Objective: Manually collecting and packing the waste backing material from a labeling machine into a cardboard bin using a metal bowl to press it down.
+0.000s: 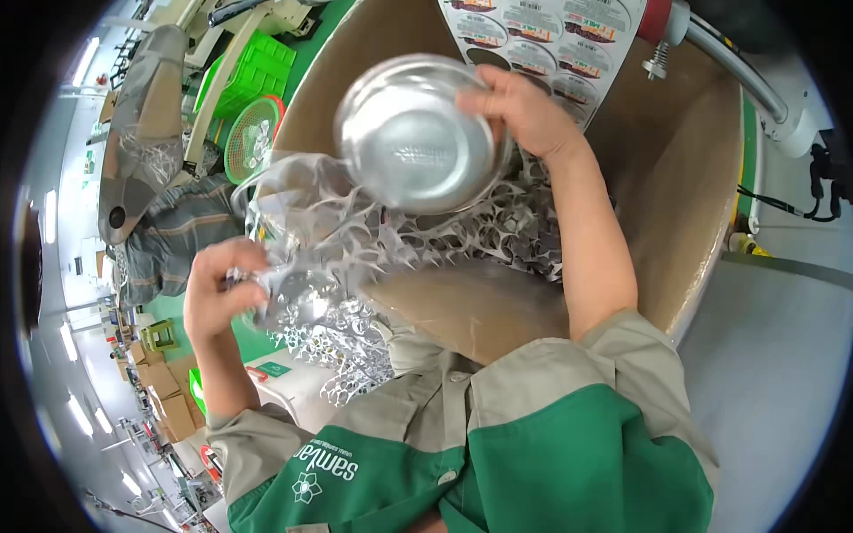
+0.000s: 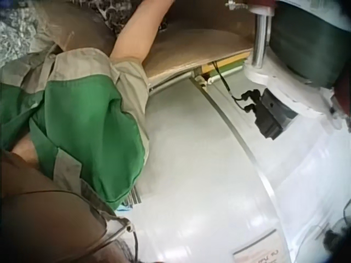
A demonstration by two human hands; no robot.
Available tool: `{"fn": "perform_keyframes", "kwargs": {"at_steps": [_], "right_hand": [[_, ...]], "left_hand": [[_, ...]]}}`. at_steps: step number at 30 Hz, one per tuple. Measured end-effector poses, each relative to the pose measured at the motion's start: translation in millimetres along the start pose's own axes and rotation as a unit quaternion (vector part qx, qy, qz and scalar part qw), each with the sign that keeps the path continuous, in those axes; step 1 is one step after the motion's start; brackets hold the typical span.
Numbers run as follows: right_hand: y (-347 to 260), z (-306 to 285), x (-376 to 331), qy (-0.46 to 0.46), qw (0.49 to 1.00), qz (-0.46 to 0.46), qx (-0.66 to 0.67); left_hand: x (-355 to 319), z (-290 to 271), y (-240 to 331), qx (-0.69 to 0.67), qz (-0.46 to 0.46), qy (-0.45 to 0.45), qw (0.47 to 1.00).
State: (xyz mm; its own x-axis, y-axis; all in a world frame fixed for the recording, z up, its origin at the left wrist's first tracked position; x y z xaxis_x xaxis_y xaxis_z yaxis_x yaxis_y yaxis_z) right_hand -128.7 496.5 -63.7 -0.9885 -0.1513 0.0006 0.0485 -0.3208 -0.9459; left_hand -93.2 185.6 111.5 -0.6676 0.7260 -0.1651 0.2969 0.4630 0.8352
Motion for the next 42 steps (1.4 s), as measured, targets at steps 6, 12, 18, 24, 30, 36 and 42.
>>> {"fn": "perform_keyframes", "kwargs": {"at_steps": [6,12,18,24,30,36,42], "right_hand": [[144.7,-17.8,7.3,0.068,0.964,0.252,-0.039],[99.9,-4.9,-0.3,0.076,0.773,0.113,-0.62],[-24.9,23.7,3.9,0.005,0.994,-0.068,0.09],[154.3,-27.0,-26.7,0.041,0.952,0.196,-0.232],[186.0,-44.2,-54.8,0.039,0.722,0.365,-0.586],[78.1,5.5,-28.8,-0.162,0.893,0.245,-0.34],[146.6,-93.8,-87.1,0.358,0.906,0.036,0.224]], "left_hand": [[-29.1,-15.9,45.1,-0.193,0.331,0.134,0.914],[-64.9,-78.8,-24.7,-0.083,-0.005,0.538,0.839],[-49.6,-76.8,-48.0,-0.36,-0.015,0.505,0.785],[-85.0,-85.3,-33.5,-0.363,0.023,0.492,0.791],[-157.2,-119.7,-139.4,0.135,-0.291,0.354,0.879],[-34.7,-62.2,-62.4,0.072,-0.047,0.347,0.934],[78.6,2.4,-65.4,0.369,0.032,0.094,0.924]]}}
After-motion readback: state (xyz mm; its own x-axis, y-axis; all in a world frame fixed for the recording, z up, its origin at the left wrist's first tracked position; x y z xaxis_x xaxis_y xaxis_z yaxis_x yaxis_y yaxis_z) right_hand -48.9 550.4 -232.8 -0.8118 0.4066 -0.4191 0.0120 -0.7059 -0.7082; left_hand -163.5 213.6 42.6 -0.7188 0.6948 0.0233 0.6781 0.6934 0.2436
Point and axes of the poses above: each hand's wrist, its own x-axis towards the middle knuckle, its own z-axis out of the palm, y = z × x, the point moved 4 cm from there along x, towards the middle knuckle, and after that the axes turned 3 degrees about -x, right-handed, at the moved point
